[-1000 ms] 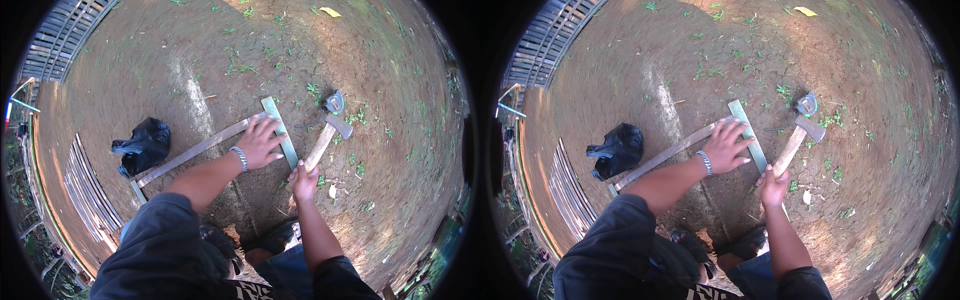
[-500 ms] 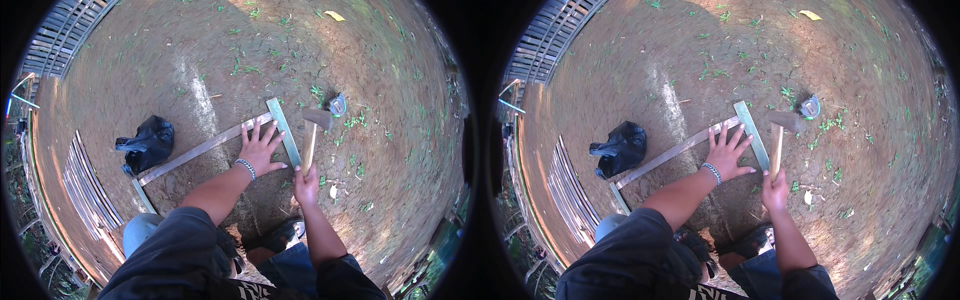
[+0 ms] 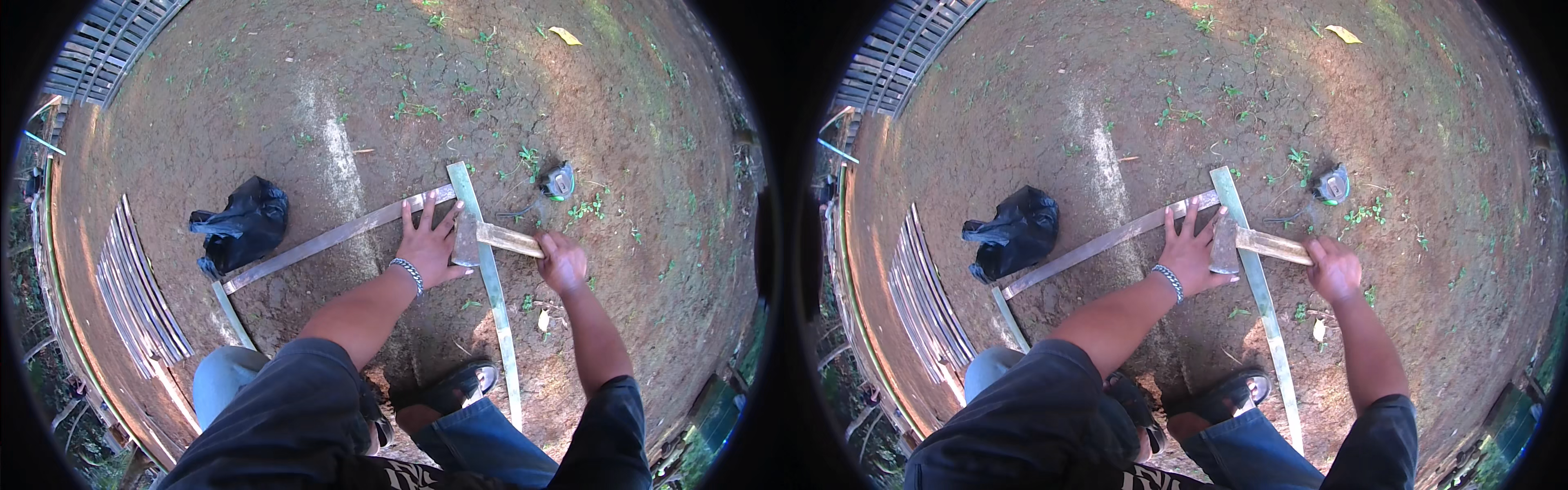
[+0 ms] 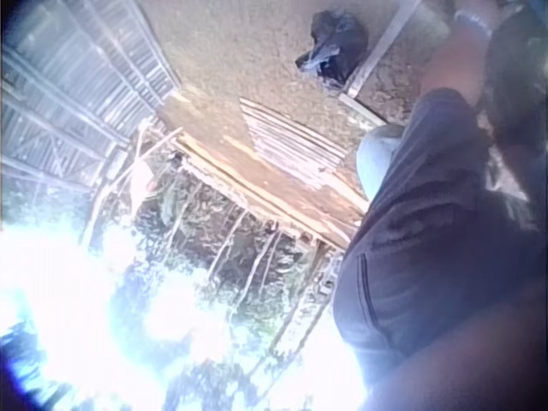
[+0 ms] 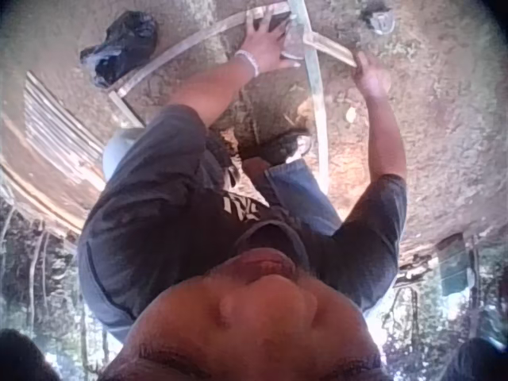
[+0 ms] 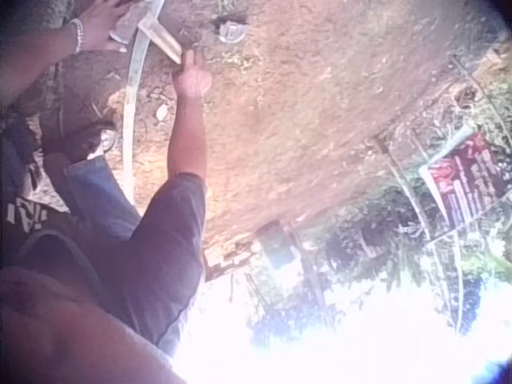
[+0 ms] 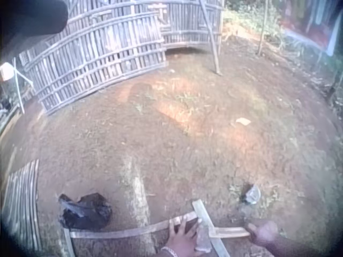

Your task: The person assembles a rectangular wooden frame on the ground using a hammer and nails. They measure the frame with a tape measure and adjust the alignment of the wooden planks to ensure the structure is square.

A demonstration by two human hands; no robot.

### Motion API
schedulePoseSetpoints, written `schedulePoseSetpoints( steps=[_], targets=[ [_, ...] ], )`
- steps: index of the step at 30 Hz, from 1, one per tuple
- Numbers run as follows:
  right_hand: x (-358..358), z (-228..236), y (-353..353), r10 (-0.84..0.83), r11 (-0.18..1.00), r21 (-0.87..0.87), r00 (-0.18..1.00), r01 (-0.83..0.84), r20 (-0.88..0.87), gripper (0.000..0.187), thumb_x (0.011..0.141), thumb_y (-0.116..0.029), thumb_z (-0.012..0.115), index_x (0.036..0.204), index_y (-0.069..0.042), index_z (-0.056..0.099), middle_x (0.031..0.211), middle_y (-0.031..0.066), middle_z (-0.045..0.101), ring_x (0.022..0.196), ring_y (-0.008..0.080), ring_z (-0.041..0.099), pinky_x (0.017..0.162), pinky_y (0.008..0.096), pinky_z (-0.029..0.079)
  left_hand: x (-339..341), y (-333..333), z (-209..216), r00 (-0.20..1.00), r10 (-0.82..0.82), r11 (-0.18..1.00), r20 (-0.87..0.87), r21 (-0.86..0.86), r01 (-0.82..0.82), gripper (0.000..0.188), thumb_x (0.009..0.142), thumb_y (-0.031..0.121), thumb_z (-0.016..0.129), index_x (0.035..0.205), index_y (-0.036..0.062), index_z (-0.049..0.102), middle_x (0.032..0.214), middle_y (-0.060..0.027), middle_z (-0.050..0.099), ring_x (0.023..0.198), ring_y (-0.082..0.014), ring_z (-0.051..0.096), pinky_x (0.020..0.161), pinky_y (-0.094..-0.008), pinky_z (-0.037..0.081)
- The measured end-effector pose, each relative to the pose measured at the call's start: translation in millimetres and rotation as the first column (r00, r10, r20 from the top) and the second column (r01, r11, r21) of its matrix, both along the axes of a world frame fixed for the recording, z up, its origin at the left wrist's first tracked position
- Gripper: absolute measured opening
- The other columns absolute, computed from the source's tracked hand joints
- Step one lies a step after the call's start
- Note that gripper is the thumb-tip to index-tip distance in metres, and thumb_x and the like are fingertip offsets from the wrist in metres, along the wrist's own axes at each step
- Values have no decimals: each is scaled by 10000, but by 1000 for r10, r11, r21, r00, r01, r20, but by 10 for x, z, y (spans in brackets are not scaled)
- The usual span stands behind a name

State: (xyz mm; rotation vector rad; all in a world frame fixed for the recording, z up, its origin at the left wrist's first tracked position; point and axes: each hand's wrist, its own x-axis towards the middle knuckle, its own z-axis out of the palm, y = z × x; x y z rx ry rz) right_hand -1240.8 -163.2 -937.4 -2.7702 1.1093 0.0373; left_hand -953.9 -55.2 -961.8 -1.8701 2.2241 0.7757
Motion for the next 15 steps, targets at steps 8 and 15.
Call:
schedulePoseSetpoints(
  steps=[8, 15],
  targets=[
    [63, -6, -523, 76, 996, -47, 992, -82, -104, 322, 759, -44, 676, 1042, -182, 610, 898, 40, 630, 894, 239, 664, 750, 388, 554, -9, -18, 48, 999, -9, 998, -33, 60, 11, 916, 857, 754, 517, 1551, 170, 390, 1663, -78, 202, 1516, -485, -14, 1112, -788, -27],
    [62, 26, -718, 149, 982, -106, 984, -159, -102, 302, 752, -55, 681, 1022, -176, 622, 884, 36, 608, 882, 245, 649, 745, 406, 542, 2, 33, -54, 998, 17, 997, -61, -70, -21, 909, 856, 752, 514, 1532, 150, 425, 1657, -81, 221, 1517, -485, 2, 1107, -794, -28]
  ],
)
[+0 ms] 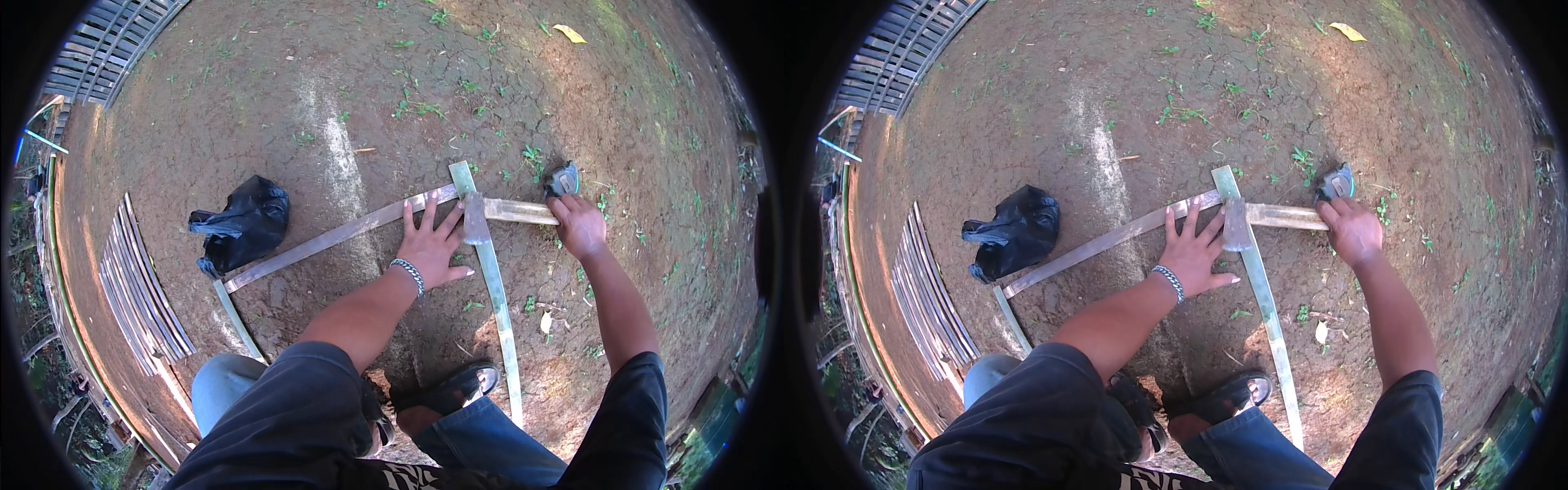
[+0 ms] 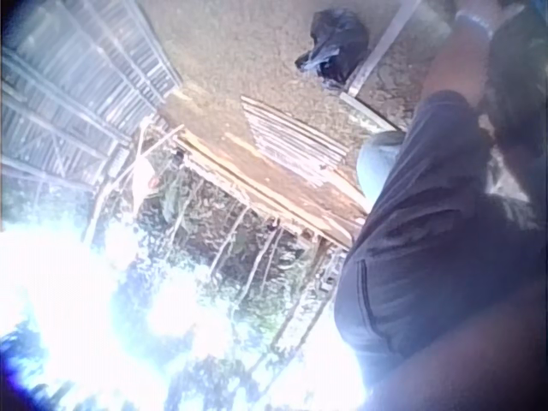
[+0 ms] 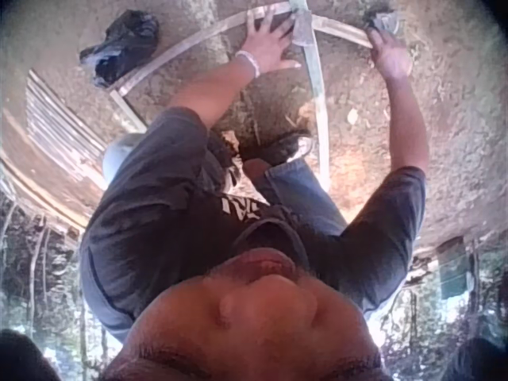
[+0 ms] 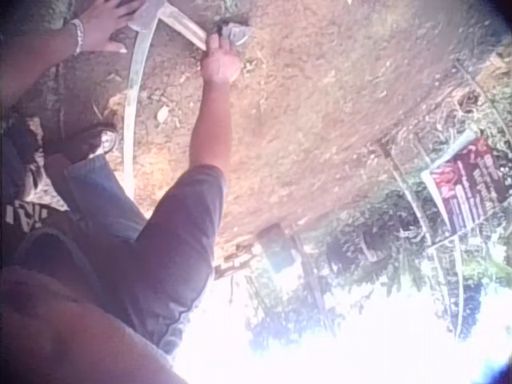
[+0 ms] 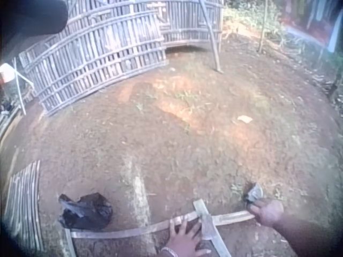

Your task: The person assembles a rectangular wooden frame on the ground using a hammer and nails. They measure the frame with a tape measure and adjust the alignment of the wooden planks to ensure the structure is square.

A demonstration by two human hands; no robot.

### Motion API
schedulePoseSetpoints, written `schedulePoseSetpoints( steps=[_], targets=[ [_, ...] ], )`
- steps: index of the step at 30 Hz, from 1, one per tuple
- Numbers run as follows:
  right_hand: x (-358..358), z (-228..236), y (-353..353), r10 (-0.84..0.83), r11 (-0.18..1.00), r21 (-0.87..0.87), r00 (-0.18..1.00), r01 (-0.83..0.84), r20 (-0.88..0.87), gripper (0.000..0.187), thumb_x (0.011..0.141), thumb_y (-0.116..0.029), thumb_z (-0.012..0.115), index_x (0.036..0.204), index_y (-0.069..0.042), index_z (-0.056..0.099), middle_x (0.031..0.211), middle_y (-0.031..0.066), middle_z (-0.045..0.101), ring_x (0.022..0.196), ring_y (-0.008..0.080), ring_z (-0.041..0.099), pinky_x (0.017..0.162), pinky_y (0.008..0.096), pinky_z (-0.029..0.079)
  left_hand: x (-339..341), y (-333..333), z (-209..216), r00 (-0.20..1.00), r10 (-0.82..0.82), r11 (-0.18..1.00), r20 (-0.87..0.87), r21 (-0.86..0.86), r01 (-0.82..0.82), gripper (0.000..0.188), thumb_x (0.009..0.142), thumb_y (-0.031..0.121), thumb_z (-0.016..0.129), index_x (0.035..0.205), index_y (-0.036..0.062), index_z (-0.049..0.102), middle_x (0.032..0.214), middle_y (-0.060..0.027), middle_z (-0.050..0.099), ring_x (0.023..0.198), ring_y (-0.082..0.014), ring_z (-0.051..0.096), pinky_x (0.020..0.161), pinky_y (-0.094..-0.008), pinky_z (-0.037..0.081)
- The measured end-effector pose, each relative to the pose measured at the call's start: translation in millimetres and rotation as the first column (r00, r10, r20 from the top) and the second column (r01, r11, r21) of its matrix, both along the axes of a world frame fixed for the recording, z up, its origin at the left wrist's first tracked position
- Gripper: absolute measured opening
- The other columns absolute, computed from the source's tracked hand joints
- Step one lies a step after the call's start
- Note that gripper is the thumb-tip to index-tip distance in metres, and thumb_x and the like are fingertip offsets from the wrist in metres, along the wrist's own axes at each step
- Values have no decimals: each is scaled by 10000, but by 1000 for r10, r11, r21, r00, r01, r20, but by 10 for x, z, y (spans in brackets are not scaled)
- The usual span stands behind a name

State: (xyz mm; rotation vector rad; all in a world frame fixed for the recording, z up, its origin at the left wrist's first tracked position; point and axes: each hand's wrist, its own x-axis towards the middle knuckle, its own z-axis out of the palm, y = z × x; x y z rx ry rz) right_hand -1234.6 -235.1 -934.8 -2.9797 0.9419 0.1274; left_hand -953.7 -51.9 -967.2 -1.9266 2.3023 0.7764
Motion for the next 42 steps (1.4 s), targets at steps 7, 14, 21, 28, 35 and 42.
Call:
schedulePoseSetpoints(
  steps=[7, 14, 21, 28, 35, 42],
  targets=[
    [51, 16, -7, -21, 1000, 10, 998, 22, -61, 350, 763, -63, 682, 1083, -181, 604, 925, 39, 618, 924, 252, 651, 782, 400, 542, -6, -39, 52, 999, -19, 997, 33, 81, 16, 911, 861, 756, 500, 1538, 151, 415, 1660, -82, 213, 1517, -484, 2, 1110, -791, -25],
    [30, 1, 56, -33, 999, 22, 997, 35, -72, 351, 777, -68, 670, 1103, -182, 614, 929, 45, 621, 924, 255, 653, 783, 393, 550, -14, -35, 59, 999, -27, 995, 39, 100, 23, 912, 861, 760, 493, 1538, 154, 418, 1654, -86, 231, 1519, -480, 2, 1112, -790, -17],
    [50, -83, 95, -84, 996, 26, 994, 86, -63, 338, 771, -47, 666, 1083, -171, 621, 924, 49, 627, 914, 252, 659, 755, 400, 552, -11, -10, 34, 1000, 17, 1000, 6, -16, -17, 881, 858, 752, 507, 1481, 129, 507, 1638, -98, 266, 1520, -477, -14, 1110, -792, -14],
    [-1, 23, 348, -142, 984, 112, 990, 138, 24, 316, 771, -32, 680, 1059, -153, 633, 941, 52, 669, 872, 277, 677, 721, 413, 563, -36, -31, 86, 997, -20, 996, 70, 91, 13, 918, 838, 752, 541, 1548, 189, 392, 1649, -85, 239, 1517, -481, 14, 1116, -788, -3],
    [417, -78, 1360, -870, 332, 774, 491, 539, 32, 452, 758, -242, 871, 1107, -54, 653, 953, 159, 704, 864, 301, 705, 784, 390, 559, -30, 4, 44, 999, 23, 1000, 37, -16, -23, 921, 816, 752, 578, 1572, 290, 329, 1680, -39, 154, 1521, -465, 31, 1125, -779, 8],
    [760, -123, 1700, -940, 264, 620, 340, 739, -5, 503, 677, -271, 921, 1027, -53, 633, 929, 157, 709, 855, 325, 700, 802, 428, 548, -37, -9, 68, 997, 74, 995, -24, -62, -76, 882, 817, 657, 663, 1549, 255, 379, 1638, -56, 294, 1513, -391, 167, 1156, -711, 61]
  ],
)
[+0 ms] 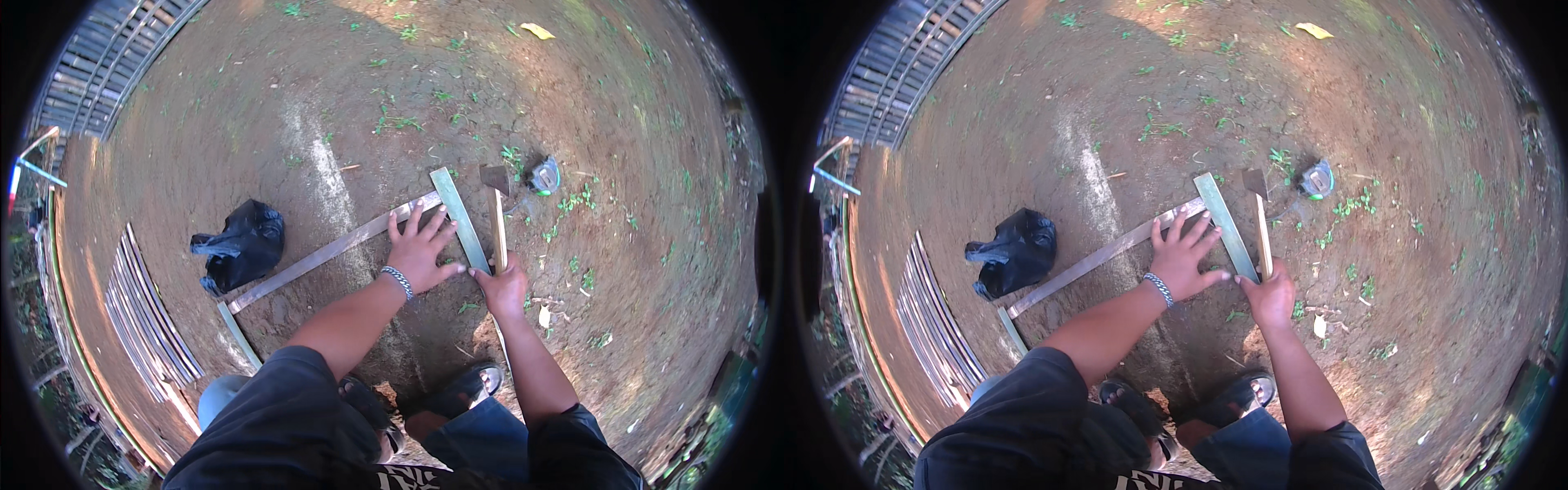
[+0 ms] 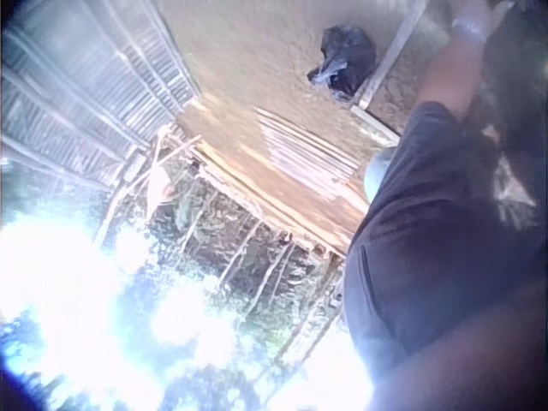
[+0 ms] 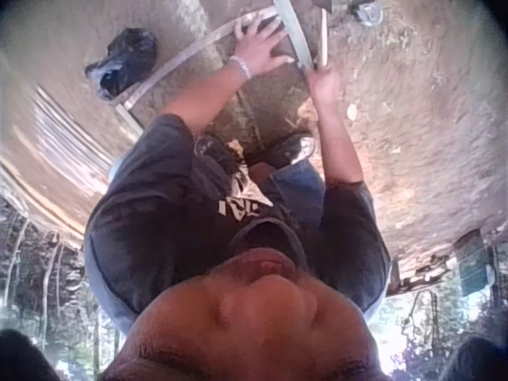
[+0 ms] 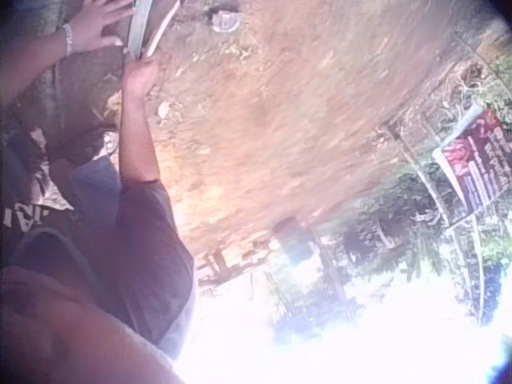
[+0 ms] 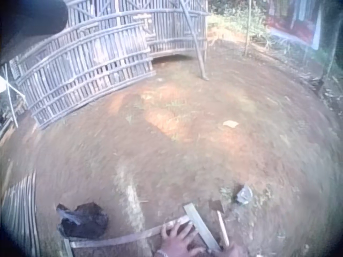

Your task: The person assembles a rectangular wooden frame on the ground using a hammer and nails. They measure the frame with a tape measure and adjust the alignment of the wooden planks to ensure the structure is square.

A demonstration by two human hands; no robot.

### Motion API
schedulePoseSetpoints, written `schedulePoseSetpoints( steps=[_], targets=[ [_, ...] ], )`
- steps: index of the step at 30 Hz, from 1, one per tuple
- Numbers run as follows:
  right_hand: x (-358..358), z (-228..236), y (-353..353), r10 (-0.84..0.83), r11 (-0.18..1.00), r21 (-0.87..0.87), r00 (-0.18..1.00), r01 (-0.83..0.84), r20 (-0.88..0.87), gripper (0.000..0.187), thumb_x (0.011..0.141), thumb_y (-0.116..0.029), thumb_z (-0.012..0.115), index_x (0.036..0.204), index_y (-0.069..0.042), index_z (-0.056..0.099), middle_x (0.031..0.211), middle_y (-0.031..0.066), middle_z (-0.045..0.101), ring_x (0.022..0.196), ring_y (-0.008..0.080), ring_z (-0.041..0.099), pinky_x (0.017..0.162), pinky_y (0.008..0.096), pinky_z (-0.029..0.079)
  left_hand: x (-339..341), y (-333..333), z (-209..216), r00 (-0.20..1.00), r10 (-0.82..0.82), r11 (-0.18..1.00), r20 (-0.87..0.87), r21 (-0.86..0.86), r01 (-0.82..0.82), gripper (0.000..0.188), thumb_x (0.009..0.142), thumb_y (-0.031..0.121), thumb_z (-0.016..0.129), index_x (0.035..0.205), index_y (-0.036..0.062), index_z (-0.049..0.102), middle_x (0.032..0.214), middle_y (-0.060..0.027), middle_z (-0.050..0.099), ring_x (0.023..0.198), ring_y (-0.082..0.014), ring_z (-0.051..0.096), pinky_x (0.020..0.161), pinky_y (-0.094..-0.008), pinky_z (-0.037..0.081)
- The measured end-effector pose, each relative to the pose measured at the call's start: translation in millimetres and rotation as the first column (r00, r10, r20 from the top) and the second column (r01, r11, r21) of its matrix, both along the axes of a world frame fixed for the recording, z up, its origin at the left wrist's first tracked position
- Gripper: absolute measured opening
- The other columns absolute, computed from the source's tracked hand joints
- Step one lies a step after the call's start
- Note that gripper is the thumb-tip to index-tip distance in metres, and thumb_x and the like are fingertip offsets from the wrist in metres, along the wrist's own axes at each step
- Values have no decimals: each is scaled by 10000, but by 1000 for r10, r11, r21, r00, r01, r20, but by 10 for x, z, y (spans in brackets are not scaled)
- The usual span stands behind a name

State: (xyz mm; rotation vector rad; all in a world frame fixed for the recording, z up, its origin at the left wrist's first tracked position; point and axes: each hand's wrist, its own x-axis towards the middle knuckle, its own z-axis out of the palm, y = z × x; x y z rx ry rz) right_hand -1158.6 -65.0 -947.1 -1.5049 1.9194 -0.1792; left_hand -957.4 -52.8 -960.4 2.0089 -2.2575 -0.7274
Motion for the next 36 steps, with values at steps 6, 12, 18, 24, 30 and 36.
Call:
schedulePoseSetpoints(
  steps=[6, 12, 18, 24, 30, 36],
  targets=[
    [-31, -33, -46, -63, 994, 91, 998, 63, -12, 478, 730, -251, 874, 1091, -79, 614, 943, 146, 726, 897, 334, 709, 835, 435, 548, 343, -490, -316, 941, 228, 902, -248, -309, -300, 814, 800, 407, 771, 1496, 120, 463, 1515, -76, 479, 1391, -312, 380, 1153, -528, 169],
    [-29, 61, -74, -41, 989, 144, 999, 43, -15, 473, 765, -241, 844, 1136, -77, 601, 958, 141, 732, 924, 346, 712, 862, 446, 544, 509, -677, -459, 986, 29, 954, -162, -289, -76, 811, 789, 346, 785, 1499, 121, 463, 1464, -81, 521, 1367, -287, 402, 1147, -483, 197],
    [-3, 32, -76, -51, 987, 154, 999, 52, -11, 466, 758, -244, 856, 1111, -73, 604, 945, 133, 736, 910, 344, 715, 851, 447, 545, 518, -678, -455, 984, 21, 937, -176, -339, -81, 787, 764, 388, 801, 1452, 119, 527, 1417, -72, 545, 1339, -284, 418, 1133, -497, 217],
    [1, -6, -90, -68, 989, 133, 998, 67, 1, 454, 747, -240, 872, 1066, -55, 608, 919, 126, 734, 869, 326, 717, 823, 436, 548, 438, -682, -332, 987, 74, 896, -145, -425, -130, 866, 713, 549, 801, 1421, 115, 555, 1369, -80, 558, 1325, -312, 421, 1138, -552, 207],
    [47, 21, -107, -74, 992, 100, 997, 72, 16, 470, 709, -196, 903, 1031, -38, 600, 874, 122, 721, 819, 308, 710, 791, 431, 546, 193, -587, -249, 953, 297, 906, -66, -297, -303, 948, 693, 636, 779, 1471, 169, 503, 1471, -126, 454, 1432, -354, 314, 1188, -618, 102],
    [8, -45, -73, -27, 998, 52, 1000, 27, 0, 472, 725, -211, 893, 1047, -30, 599, 851, 128, 714, 783, 320, 705, 764, 429, 548, 100, -563, -166, 927, 373, 924, -29, -81, -374, 1070, 712, 693, 727, 1586, 245, 302, 1643, -193, 213, 1541, -389, 76, 1200, -644, -16]
  ],
)
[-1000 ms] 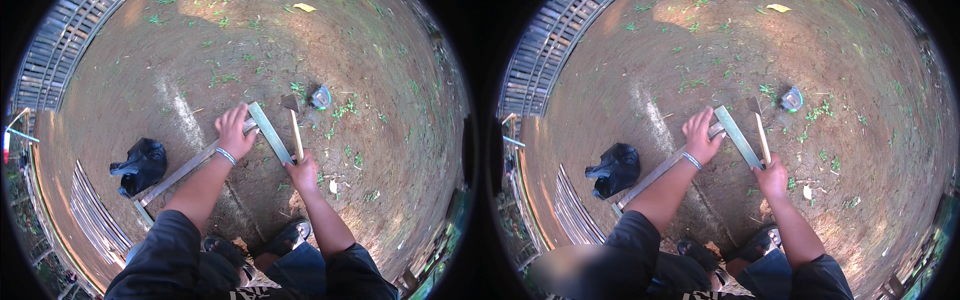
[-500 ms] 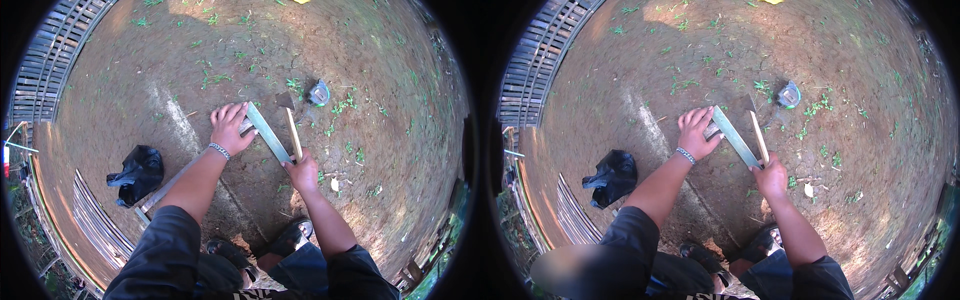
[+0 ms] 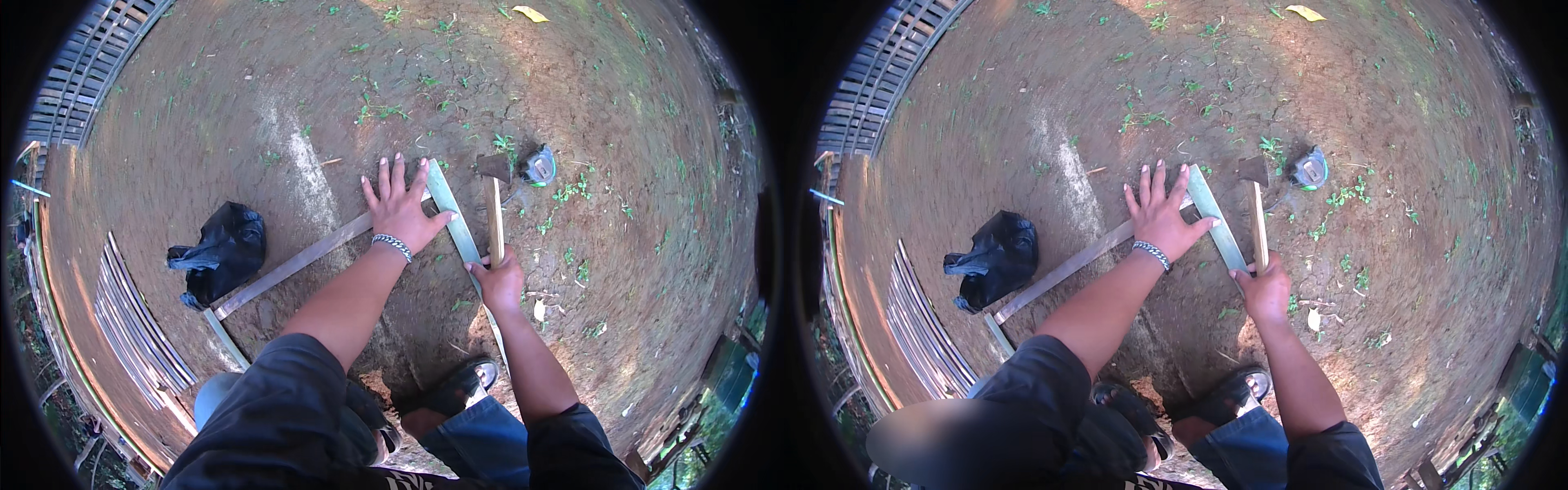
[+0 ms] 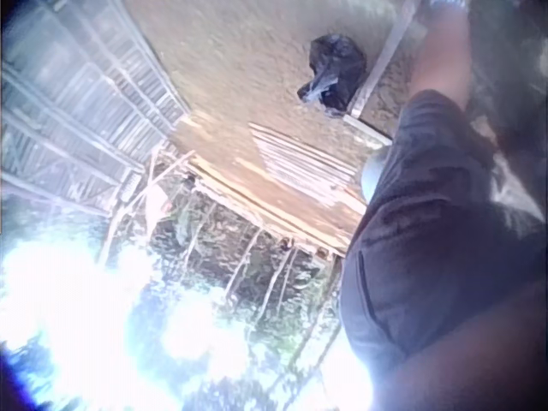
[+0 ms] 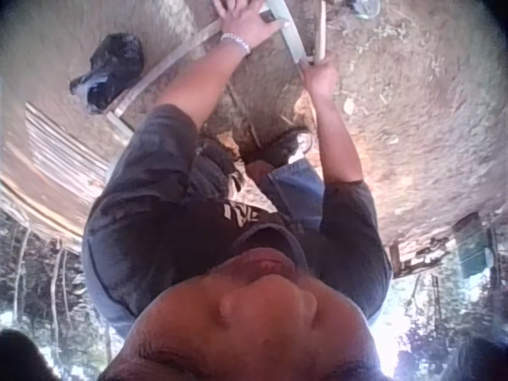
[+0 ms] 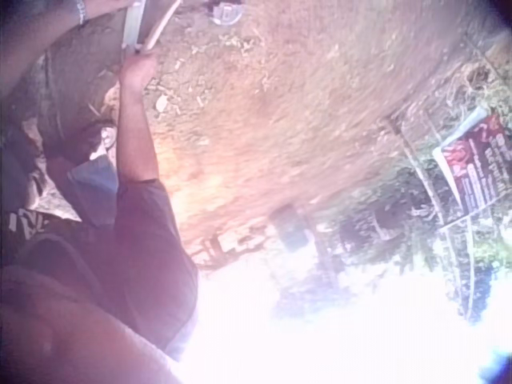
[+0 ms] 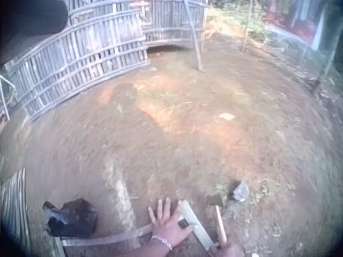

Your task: The person assembles a rectangular wooden frame on the ground using a hammer and nails. They measure the frame with a tape measure and adjust the alignment of the wooden planks to ensure the structure is square.

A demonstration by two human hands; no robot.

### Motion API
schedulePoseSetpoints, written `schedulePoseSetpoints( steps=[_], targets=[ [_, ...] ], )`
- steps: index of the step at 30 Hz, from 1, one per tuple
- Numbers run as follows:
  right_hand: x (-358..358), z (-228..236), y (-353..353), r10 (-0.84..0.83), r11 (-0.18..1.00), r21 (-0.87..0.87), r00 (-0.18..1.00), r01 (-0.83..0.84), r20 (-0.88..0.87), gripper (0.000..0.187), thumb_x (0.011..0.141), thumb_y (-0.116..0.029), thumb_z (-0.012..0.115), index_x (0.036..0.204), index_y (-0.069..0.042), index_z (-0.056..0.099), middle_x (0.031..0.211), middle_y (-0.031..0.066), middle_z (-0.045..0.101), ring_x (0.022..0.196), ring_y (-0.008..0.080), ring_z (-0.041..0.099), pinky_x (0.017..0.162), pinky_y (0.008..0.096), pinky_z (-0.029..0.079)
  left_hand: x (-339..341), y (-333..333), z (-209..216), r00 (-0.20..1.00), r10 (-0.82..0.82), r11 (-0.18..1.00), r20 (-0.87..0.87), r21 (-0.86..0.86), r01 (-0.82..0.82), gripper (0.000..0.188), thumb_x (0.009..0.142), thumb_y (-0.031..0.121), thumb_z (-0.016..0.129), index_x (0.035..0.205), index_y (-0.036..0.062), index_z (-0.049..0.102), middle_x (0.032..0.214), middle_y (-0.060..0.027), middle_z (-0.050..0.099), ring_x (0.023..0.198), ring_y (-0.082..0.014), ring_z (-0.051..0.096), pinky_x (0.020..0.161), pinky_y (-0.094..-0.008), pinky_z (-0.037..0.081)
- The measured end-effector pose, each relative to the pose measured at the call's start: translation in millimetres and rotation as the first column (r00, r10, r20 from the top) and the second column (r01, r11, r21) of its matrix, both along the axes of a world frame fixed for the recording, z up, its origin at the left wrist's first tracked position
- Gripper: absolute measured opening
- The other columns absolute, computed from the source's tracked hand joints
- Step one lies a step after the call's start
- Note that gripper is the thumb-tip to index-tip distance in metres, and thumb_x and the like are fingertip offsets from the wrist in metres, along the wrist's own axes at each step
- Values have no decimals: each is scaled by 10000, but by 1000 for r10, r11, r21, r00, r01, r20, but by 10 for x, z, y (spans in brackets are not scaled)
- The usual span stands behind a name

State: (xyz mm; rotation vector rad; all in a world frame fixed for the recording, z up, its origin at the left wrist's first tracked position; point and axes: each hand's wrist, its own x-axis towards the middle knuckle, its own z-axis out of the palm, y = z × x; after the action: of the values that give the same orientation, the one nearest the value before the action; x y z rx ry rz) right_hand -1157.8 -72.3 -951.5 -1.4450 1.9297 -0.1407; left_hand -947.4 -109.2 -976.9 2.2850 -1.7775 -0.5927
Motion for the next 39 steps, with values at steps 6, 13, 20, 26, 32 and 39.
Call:
schedulePoseSetpoints(
  steps=[6, 13, 20, 26, 32, 39],
  targets=[
    [-166, 131, 67, 211, 966, -184, 966, -183, 148, 367, 904, -212, 715, 1219, -72, 588, 916, 210, 701, 825, 403, 703, 723, 487, 552, 9, 0, 26, 999, 18, 1000, -29, 26, -17, 1068, 720, 708, 718, 1591, 263, 289, 1655, -218, 144, 1545, -398, 27, 1207, -626, -25],
    [-425, 106, -153, 520, 833, -176, 850, -525, -78, 378, 959, -175, 633, 1317, -94, 541, 961, 228, 695, 834, 430, 695, 724, 509, 550, 26, -7, 63, 999, 27, 998, -44, 55, -24, 1050, 728, 710, 714, 1591, 284, 292, 1661, -224, 111, 1549, -385, 3, 1212, -610, -24],
    [-361, 158, -166, 586, 667, -545, 810, -508, -38, 374, 939, -136, 652, 1277, -29, 532, 924, 203, 685, 783, 398, 691, 695, 470, 555, 43, 24, 28, 998, 30, 999, -51, 45, -28, 1049, 716, 709, 724, 1583, 286, 313, 1659, -233, 106, 1548, -392, 6, 1206, -623, -11],
    [-424, 136, -291, 617, 744, -256, 782, -617, -88, 362, 938, -131, 644, 1279, -66, 541, 981, 212, 693, 823, 411, 691, 717, 480, 558, 64, -26, 62, 999, 20, 998, -45, 62, -17, 1048, 716, 714, 720, 1583, 291, 311, 1658, -237, 102, 1548, -395, 1, 1205, -628, -6],
    [-409, 175, -217, 598, 682, -528, 801, -507, 3, 328, 902, -59, 658, 1210, -16, 553, 1024, 213, 692, 832, 396, 704, 721, 469, 568, 70, 16, 54, 998, 30, 998, -61, 59, -26, 1029, 727, 704, 717, 1582, 296, 315, 1659, -240, 91, 1549, -392, -17, 1205, -629, -10],
    [-468, 12, -258, 580, 748, -360, 813, -557, -52, 403, 914, -92, 633, 1297, -41, 520, 1031, 251, 680, 841, 447, 684, 724, 505, 563, 87, -3, 104, 997, 27, 996, -70, 83, -21, 1028, 730, 699, 718, 1583, 296, 312, 1660, -242, 83, 1550, -391, -17, 1205, -627, -16]
  ],
)
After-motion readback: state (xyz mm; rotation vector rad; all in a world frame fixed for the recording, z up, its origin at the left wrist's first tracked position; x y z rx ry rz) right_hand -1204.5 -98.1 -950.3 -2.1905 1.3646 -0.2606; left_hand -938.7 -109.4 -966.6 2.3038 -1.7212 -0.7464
